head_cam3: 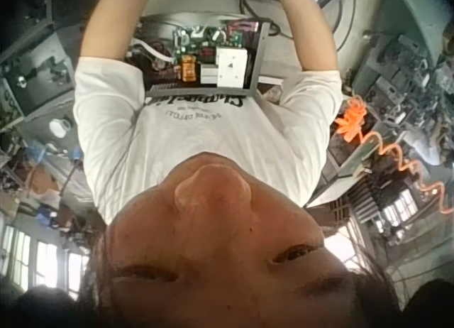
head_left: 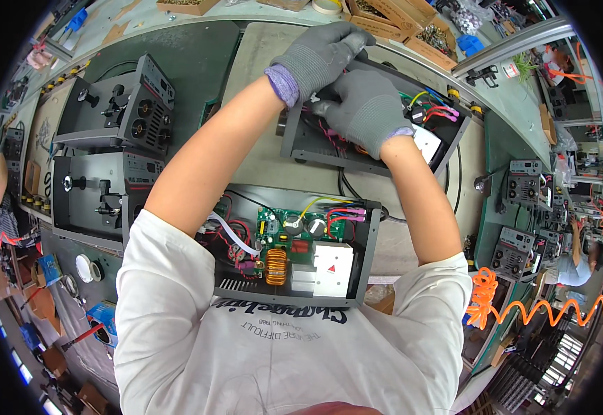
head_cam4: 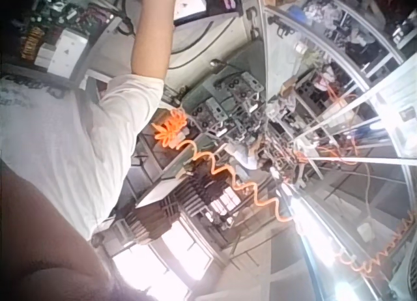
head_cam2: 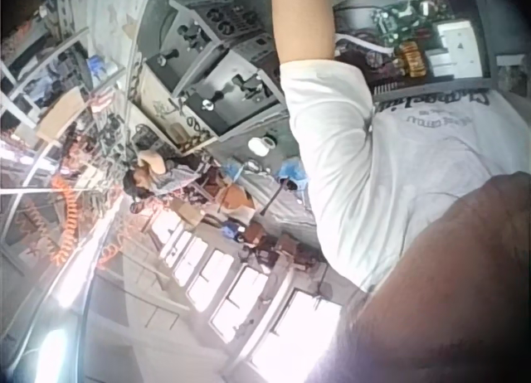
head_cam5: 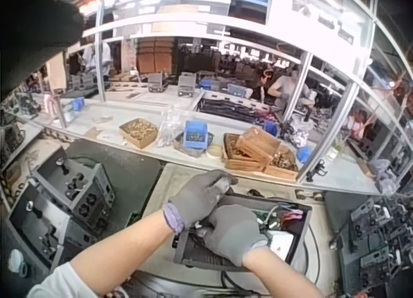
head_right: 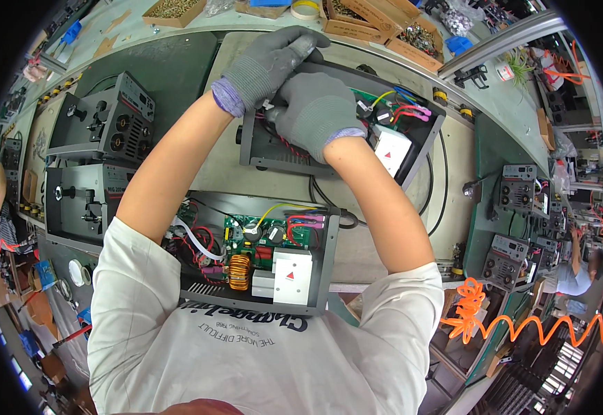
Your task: The person assembles an electronic device by connecting wires to a circuit board and securing a metal casing. They use a screwdriver to fasten screws into the casing and handle various internal components, including a transformer and power supply unit. The task involves precise hand movements to route cables and tighten fasteners within the device's chassis.
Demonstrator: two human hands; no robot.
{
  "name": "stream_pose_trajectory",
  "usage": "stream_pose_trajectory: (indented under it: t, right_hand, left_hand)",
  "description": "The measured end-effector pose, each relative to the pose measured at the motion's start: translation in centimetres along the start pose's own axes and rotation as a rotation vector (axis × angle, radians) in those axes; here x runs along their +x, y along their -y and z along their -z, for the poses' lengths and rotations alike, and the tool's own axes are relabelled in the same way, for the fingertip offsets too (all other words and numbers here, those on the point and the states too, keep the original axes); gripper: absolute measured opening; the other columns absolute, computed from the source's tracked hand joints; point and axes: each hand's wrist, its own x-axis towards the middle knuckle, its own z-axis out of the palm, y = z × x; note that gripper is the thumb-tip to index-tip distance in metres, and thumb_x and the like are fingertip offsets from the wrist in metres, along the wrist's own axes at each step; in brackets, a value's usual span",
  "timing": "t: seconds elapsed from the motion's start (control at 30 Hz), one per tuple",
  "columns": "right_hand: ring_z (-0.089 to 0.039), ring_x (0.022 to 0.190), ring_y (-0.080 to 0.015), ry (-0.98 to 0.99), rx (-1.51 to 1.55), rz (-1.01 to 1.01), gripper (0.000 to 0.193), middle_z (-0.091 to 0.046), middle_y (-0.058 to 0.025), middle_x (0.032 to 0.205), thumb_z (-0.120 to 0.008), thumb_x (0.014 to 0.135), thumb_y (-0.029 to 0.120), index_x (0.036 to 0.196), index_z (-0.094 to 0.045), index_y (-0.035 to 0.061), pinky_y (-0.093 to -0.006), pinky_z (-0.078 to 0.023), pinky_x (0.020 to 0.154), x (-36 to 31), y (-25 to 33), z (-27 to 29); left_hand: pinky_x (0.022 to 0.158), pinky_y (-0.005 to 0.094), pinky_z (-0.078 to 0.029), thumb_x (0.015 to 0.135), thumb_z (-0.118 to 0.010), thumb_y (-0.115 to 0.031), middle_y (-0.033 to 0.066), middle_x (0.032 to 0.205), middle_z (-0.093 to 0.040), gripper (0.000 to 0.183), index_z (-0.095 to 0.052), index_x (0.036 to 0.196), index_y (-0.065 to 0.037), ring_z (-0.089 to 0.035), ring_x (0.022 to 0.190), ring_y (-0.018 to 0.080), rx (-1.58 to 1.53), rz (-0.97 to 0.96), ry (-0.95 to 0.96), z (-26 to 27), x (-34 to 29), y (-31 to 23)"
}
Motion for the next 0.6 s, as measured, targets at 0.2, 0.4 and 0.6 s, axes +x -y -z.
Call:
stream_pose_trajectory:
  t: [0.2,0.4,0.6]
  right_hand:
    - [-0.069,0.089,-0.0324,0.045,0.127,-0.06,0.031,-0.074,-0.0121,0.093,-0.076,0.078,0.04,0.089,-0.078,0.0113,-0.0424,-0.054,0.081,0.5,-0.8,-0.3]
    - [-0.07,0.082,-0.0317,0.03,0.231,-0.075,0.034,-0.074,-0.0121,0.084,-0.076,0.078,0.044,0.084,-0.078,0.0102,-0.0416,-0.055,0.076,0.7,-1.1,-0.4]
    - [-0.069,0.076,-0.0311,0.032,0.313,-0.117,0.037,-0.074,-0.0143,0.082,-0.083,0.074,0.042,0.086,-0.077,0.0074,-0.0409,-0.055,0.073,1.0,-1.7,-1.6]
  left_hand:
    - [0.096,0.0327,-0.052,0.107,-0.046,-0.026,0.0095,0.11,-0.07,0.035,-0.064,0.13,-0.006,-0.066,0.105,0.0162,-0.059,0.03,0.014,0.3,0.0,0.3]
    - [0.094,0.0334,-0.054,0.107,-0.047,-0.028,0.0109,0.109,-0.07,0.037,-0.063,0.131,-0.007,-0.067,0.105,0.0181,-0.013,0.01,0.009,0.2,0.0,0.2]
    - [0.093,0.0326,-0.053,0.107,-0.045,-0.029,0.0106,0.106,-0.071,0.036,-0.065,0.129,-0.008,-0.066,0.103,0.0176,-0.012,0.028,-0.019,0.0,-0.1,0.1]
